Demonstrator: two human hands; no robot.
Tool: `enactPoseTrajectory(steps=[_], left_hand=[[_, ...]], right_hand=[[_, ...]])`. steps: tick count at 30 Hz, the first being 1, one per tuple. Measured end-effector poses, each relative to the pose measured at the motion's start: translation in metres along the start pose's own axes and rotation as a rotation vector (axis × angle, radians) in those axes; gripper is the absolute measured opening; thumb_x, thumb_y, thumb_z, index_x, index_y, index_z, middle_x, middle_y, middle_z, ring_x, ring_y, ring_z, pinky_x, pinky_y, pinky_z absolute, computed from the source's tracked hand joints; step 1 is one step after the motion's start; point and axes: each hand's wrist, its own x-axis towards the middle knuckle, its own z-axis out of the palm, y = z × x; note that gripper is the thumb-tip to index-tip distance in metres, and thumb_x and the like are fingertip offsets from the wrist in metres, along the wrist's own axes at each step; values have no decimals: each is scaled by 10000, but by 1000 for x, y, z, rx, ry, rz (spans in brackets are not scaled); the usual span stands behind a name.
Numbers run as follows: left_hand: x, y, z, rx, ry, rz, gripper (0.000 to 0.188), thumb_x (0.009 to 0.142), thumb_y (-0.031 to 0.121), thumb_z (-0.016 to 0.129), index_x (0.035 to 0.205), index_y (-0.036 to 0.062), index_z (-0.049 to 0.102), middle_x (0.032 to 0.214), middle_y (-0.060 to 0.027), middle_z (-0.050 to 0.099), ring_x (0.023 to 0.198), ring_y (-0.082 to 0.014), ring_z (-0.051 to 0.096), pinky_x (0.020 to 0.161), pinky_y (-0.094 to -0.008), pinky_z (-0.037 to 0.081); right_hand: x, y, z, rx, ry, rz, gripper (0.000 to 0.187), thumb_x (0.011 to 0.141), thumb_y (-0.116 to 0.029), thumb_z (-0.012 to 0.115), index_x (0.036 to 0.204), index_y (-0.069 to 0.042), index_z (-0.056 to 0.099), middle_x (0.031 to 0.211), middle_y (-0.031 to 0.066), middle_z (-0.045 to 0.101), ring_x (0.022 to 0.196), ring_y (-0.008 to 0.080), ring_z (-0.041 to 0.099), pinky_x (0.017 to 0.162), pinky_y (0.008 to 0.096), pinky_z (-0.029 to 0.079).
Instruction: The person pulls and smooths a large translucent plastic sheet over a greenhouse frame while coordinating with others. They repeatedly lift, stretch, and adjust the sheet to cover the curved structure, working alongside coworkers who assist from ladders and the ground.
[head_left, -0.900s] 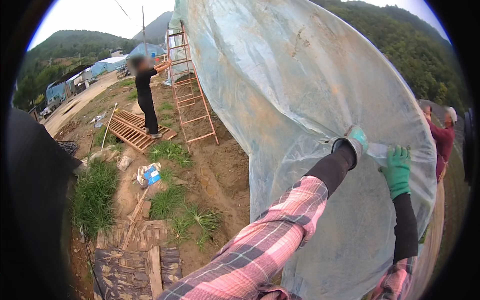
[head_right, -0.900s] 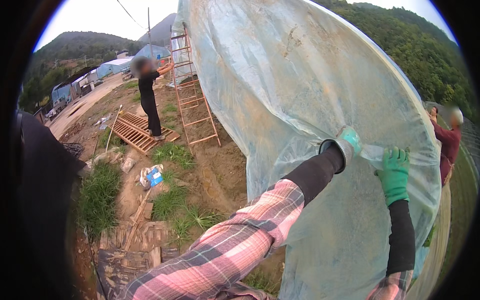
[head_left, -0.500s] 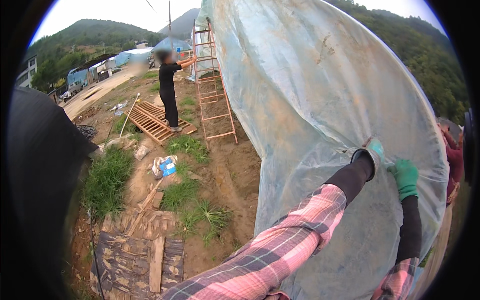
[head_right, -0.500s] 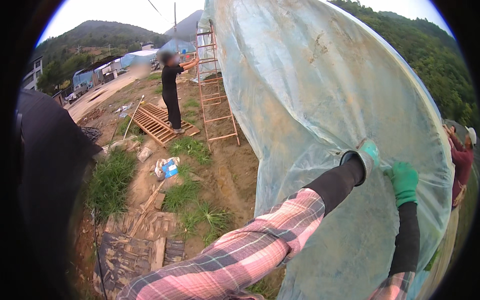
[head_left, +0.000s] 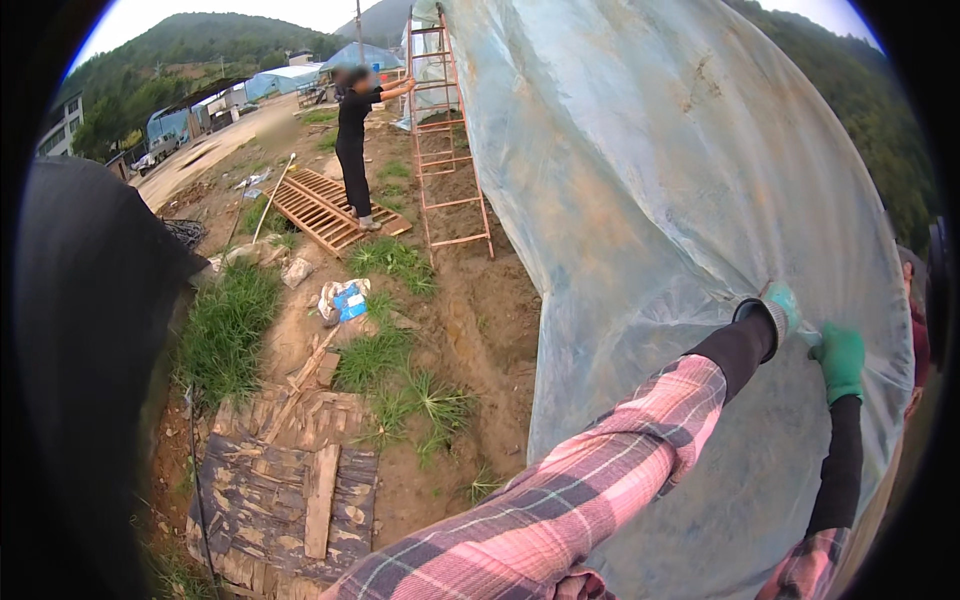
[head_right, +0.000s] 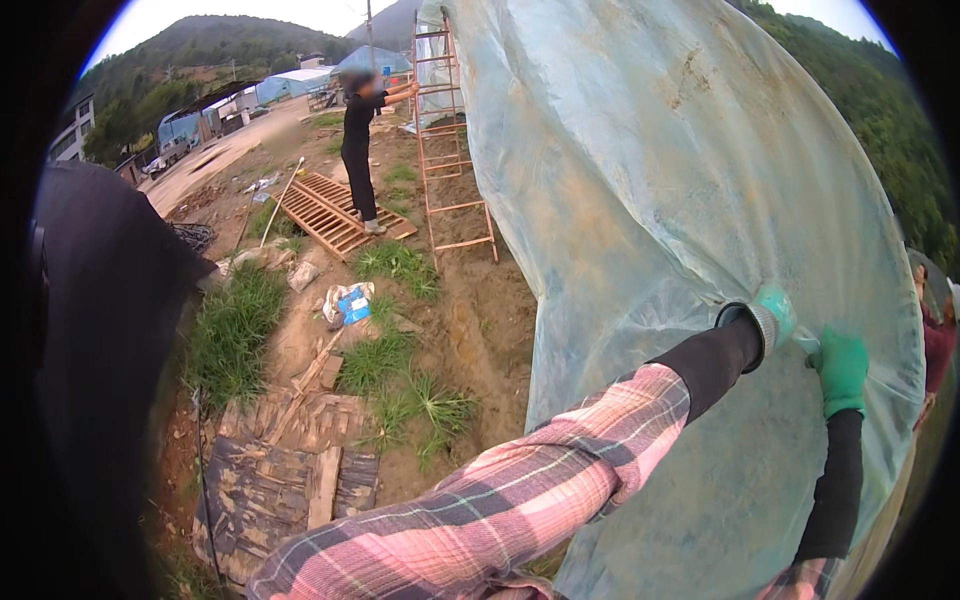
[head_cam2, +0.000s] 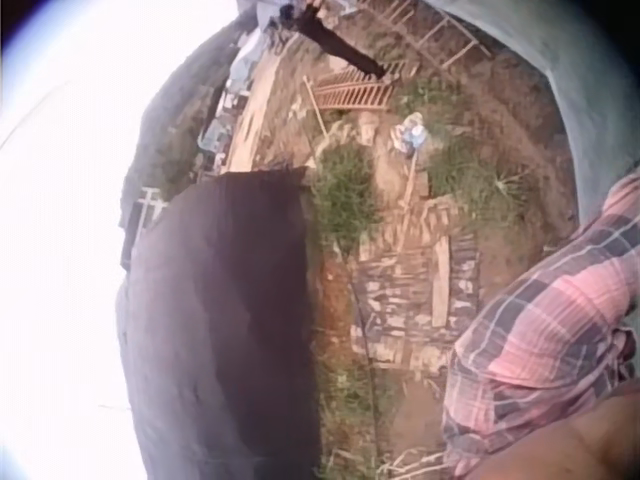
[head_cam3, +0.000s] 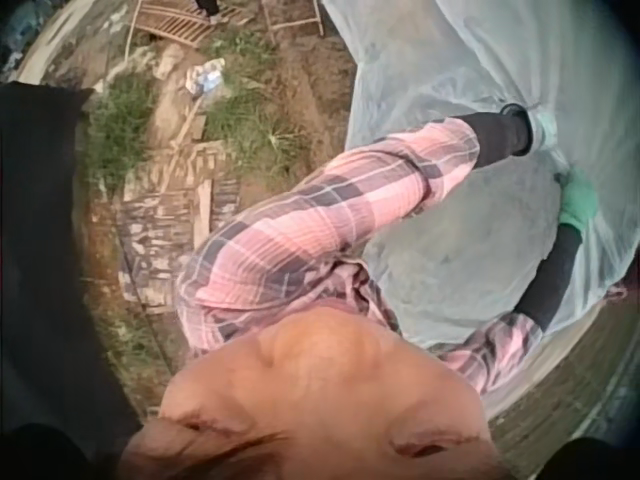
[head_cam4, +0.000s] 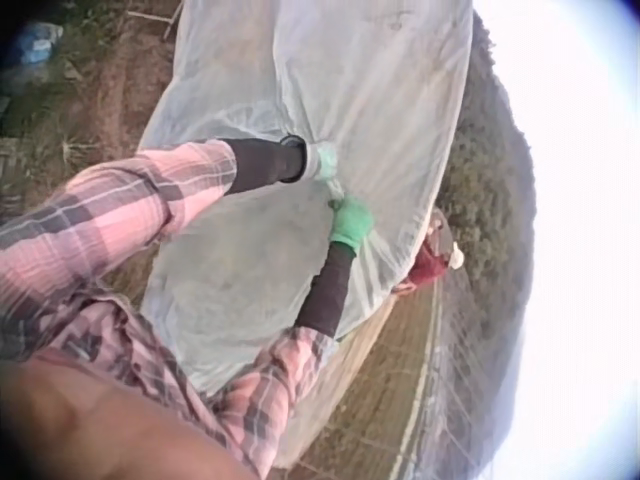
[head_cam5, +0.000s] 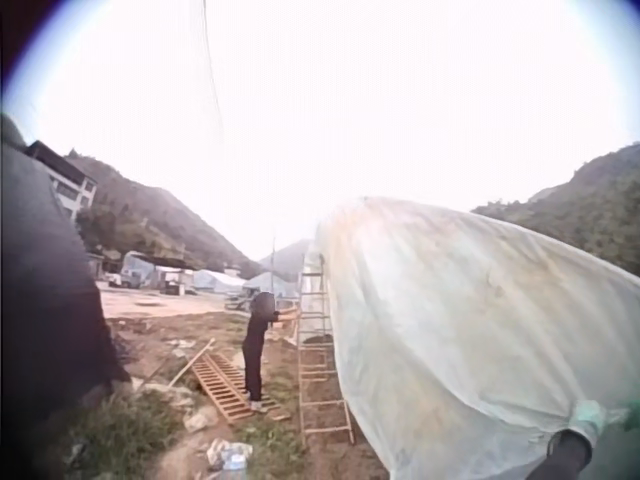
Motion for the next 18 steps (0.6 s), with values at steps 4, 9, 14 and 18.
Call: enactPoseTrajectory(steps=[4, 9, 14, 18], left_hand=[[-44, 11, 0, -237, 157, -6, 218, 833, 191, 553, 982, 132, 702, 1015, -91, 673, 983, -287, 631, 798, -433, 484], [-152, -19, 23, -511, 664, 43, 257, 756, 206, 626, 954, 55, 563, 934, -106, 569, 909, -303, 560, 796, -438, 441], [-327, -52, 156, -601, 188, -130, 204, 773, 177, 594, 934, 51, 587, 891, -156, 610, 806, -367, 613, 706, -476, 482], [-534, -74, 236, -614, -904, -308, 324, 789, 190, 590, 1069, 51, 675, 1060, -179, 666, 958, -344, 648, 806, -417, 510]], right_hand=[[-24, 20, 22, -40, -55, 99, 247, 551, -218, 750, 718, -95, 616, 711, 145, 620, 684, 351, 586, 624, 465, 445], [-20, 26, 16, 24, -74, 127, 236, 560, -190, 734, 722, -80, 602, 718, 160, 598, 715, 384, 569, 630, 485, 429], [-18, 23, 9, 63, -71, 139, 227, 569, -153, 715, 722, -59, 576, 699, 179, 571, 699, 395, 552, 618, 501, 405], [-22, 22, 14, 49, -51, 120, 216, 575, -126, 702, 726, -49, 569, 683, 179, 563, 686, 393, 546, 610, 498, 400]])
